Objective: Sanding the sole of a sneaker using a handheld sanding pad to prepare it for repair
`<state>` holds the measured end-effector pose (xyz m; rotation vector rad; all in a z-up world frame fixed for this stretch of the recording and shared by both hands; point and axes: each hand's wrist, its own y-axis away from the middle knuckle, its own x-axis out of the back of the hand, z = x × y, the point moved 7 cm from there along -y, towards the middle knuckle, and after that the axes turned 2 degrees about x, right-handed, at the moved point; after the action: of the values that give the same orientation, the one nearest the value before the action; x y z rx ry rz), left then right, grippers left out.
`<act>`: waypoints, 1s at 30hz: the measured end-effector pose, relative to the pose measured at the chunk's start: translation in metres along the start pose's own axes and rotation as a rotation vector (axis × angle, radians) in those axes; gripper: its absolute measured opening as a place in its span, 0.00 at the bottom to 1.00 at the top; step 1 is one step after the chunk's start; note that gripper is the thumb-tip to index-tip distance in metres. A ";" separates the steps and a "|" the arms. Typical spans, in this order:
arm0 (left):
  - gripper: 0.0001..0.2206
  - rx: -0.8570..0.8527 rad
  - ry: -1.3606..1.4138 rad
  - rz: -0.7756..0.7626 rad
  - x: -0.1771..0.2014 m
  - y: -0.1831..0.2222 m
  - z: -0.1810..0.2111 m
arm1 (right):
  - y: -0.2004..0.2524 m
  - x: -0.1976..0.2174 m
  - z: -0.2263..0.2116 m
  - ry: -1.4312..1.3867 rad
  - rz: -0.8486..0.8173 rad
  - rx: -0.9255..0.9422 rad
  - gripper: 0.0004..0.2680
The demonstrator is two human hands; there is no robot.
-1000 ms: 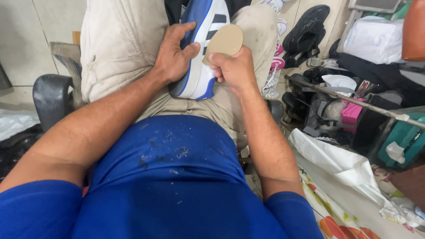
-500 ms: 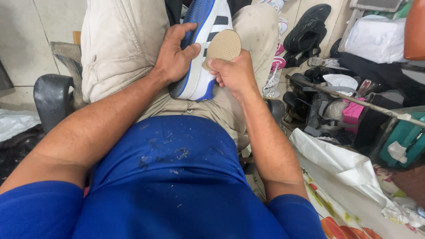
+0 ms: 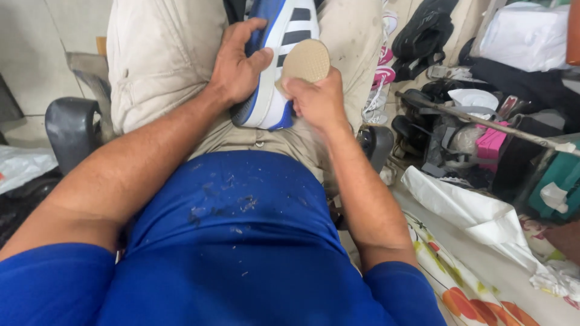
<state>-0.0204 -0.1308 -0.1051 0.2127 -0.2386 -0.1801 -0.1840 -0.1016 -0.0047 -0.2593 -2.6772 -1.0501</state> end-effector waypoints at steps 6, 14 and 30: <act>0.24 0.052 0.001 -0.019 0.002 -0.005 0.004 | -0.002 -0.005 0.001 -0.081 0.069 0.071 0.05; 0.24 0.093 0.016 -0.009 -0.001 -0.004 -0.005 | 0.024 -0.001 0.017 -0.175 0.086 0.047 0.04; 0.26 0.252 0.000 -0.011 0.005 -0.007 0.006 | 0.049 0.005 0.034 -0.013 0.024 0.134 0.04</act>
<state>-0.0182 -0.1394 -0.0999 0.4639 -0.2598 -0.1605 -0.1816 -0.0423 0.0036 -0.2722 -2.7348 -0.8604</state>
